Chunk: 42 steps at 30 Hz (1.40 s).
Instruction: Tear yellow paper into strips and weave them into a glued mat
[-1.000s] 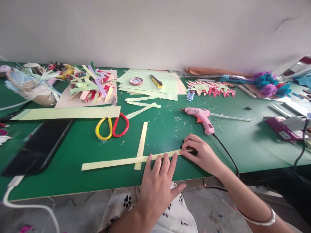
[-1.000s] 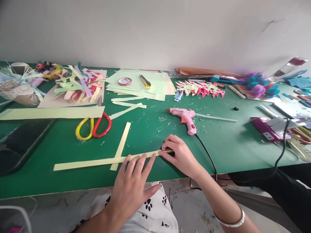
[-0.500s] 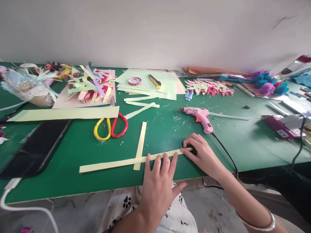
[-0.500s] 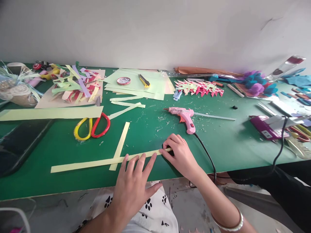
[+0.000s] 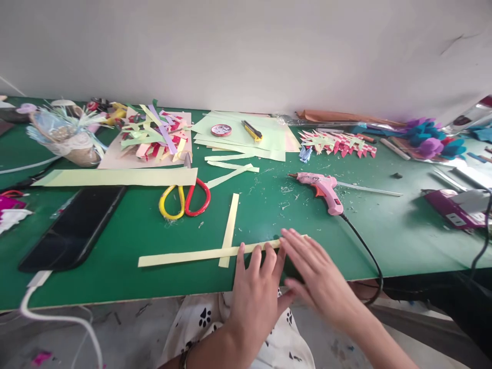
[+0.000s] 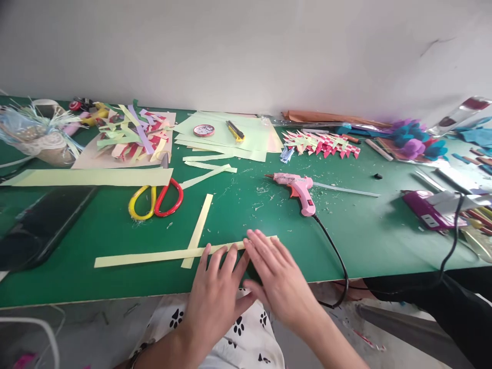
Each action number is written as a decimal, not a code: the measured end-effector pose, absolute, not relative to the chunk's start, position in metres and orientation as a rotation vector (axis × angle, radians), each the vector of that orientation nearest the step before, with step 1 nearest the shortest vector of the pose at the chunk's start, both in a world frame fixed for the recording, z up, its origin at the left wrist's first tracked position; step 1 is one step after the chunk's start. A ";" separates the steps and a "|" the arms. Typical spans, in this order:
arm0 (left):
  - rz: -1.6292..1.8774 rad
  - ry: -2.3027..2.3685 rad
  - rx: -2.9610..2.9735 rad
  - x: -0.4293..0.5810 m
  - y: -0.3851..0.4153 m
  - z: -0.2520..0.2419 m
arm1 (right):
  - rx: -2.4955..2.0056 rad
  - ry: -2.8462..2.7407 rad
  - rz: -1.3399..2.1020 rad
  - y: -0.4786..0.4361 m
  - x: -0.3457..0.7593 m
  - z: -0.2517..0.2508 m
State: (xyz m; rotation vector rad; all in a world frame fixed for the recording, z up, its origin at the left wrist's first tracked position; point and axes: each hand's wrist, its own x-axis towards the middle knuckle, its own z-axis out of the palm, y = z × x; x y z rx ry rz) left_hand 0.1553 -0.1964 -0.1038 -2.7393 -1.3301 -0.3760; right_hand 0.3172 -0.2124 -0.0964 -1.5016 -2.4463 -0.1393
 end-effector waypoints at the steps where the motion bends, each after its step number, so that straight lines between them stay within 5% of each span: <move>1: -0.377 -1.329 -2.749 0.155 -0.196 -0.104 | -1.479 -2.520 -0.097 -0.215 0.314 -0.097; 22: -0.173 -1.028 -2.978 0.034 -0.166 -0.094 | -1.634 -2.605 -0.119 -0.221 0.307 -0.101; 42: -0.202 -1.084 -2.988 0.032 -0.169 -0.095 | -1.454 -2.670 0.062 -0.209 0.261 -0.098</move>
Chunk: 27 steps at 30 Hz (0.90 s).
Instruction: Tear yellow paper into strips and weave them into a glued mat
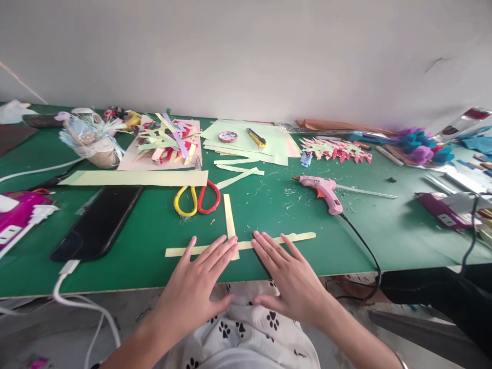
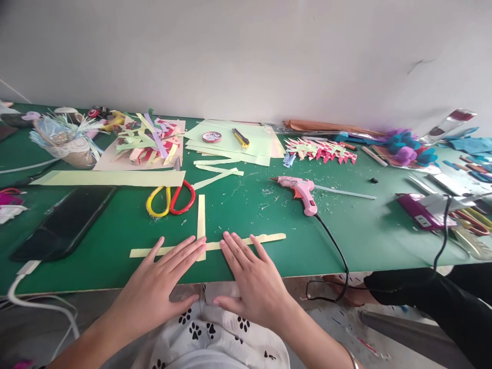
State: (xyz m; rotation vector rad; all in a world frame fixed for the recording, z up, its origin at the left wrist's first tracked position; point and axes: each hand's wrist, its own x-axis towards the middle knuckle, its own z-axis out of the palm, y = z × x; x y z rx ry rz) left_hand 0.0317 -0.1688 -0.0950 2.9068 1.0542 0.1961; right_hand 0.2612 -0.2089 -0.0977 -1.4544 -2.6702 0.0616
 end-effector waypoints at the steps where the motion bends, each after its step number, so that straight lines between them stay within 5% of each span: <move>1: 0.200 1.053 2.906 0.031 -0.169 -0.095 | -1.449 -2.683 0.058 -0.209 0.267 -0.097; 27: 0.081 1.175 2.976 -0.017 -0.167 -0.093 | -1.437 -2.739 0.129 -0.205 0.297 -0.093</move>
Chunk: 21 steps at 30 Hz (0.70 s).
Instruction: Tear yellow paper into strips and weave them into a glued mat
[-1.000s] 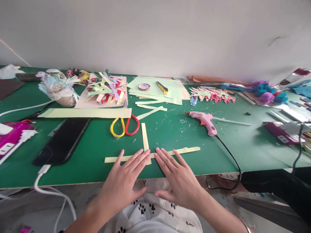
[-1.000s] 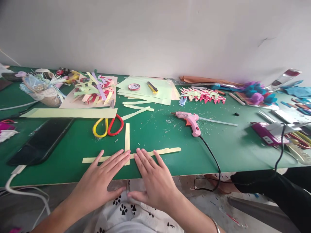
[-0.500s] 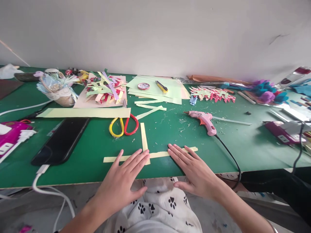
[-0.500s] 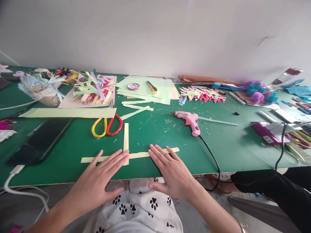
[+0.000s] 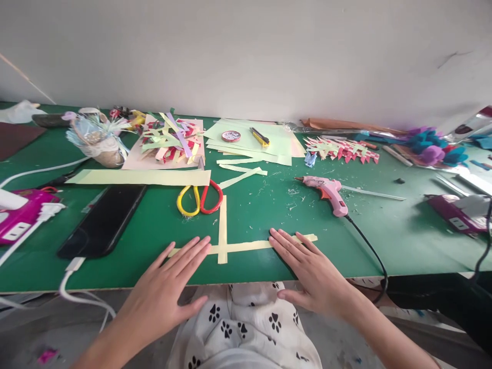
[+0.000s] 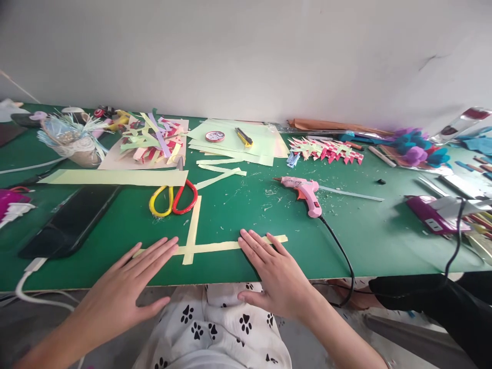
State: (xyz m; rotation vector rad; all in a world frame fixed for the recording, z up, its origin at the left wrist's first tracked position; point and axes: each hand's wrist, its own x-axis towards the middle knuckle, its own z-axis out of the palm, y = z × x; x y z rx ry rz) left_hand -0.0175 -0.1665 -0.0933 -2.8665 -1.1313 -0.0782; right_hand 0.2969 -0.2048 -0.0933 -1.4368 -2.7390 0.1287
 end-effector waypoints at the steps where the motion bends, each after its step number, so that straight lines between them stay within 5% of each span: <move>1: -0.070 -1.153 -2.845 -0.024 -0.167 -0.094 | -1.437 -2.739 0.127 -0.205 0.297 -0.094; 21: -0.185 -1.261 -2.725 -0.057 -0.176 -0.104 | -1.306 -2.679 0.096 -0.203 0.227 -0.081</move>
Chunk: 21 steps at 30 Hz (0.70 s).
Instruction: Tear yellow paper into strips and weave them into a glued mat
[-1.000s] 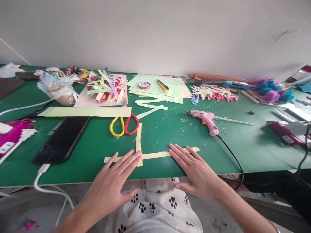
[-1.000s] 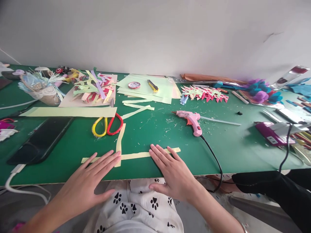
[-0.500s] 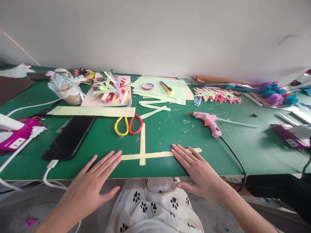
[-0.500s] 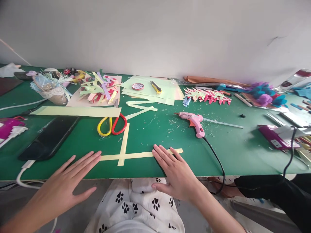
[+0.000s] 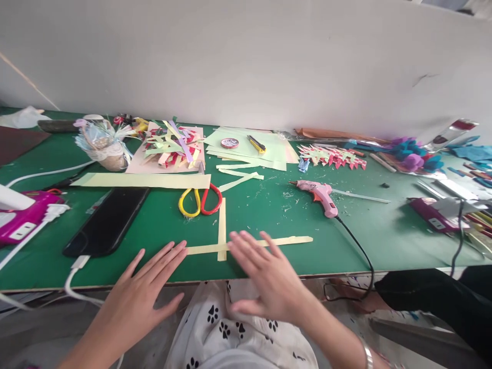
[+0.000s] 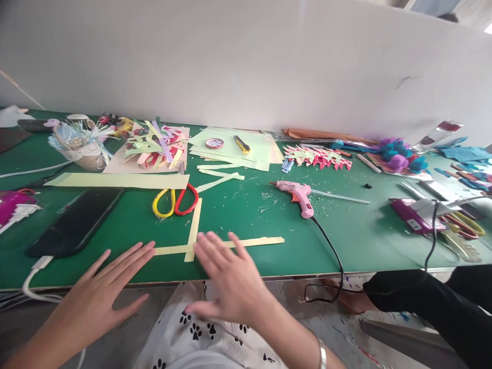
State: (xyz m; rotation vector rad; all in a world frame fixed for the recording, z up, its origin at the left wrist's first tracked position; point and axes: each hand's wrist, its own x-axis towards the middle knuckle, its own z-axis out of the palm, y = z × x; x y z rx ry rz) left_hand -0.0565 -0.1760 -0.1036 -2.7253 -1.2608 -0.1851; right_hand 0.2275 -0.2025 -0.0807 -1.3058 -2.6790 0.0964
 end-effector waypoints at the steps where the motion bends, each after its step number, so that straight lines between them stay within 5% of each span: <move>1: -0.195 -1.258 -2.727 -0.057 -0.176 -0.104 | -1.232 -2.711 0.140 -0.200 0.214 -0.079; 21: -0.120 -1.250 -2.724 -0.057 -0.175 -0.102 | -1.424 -2.689 0.134 -0.203 0.291 -0.090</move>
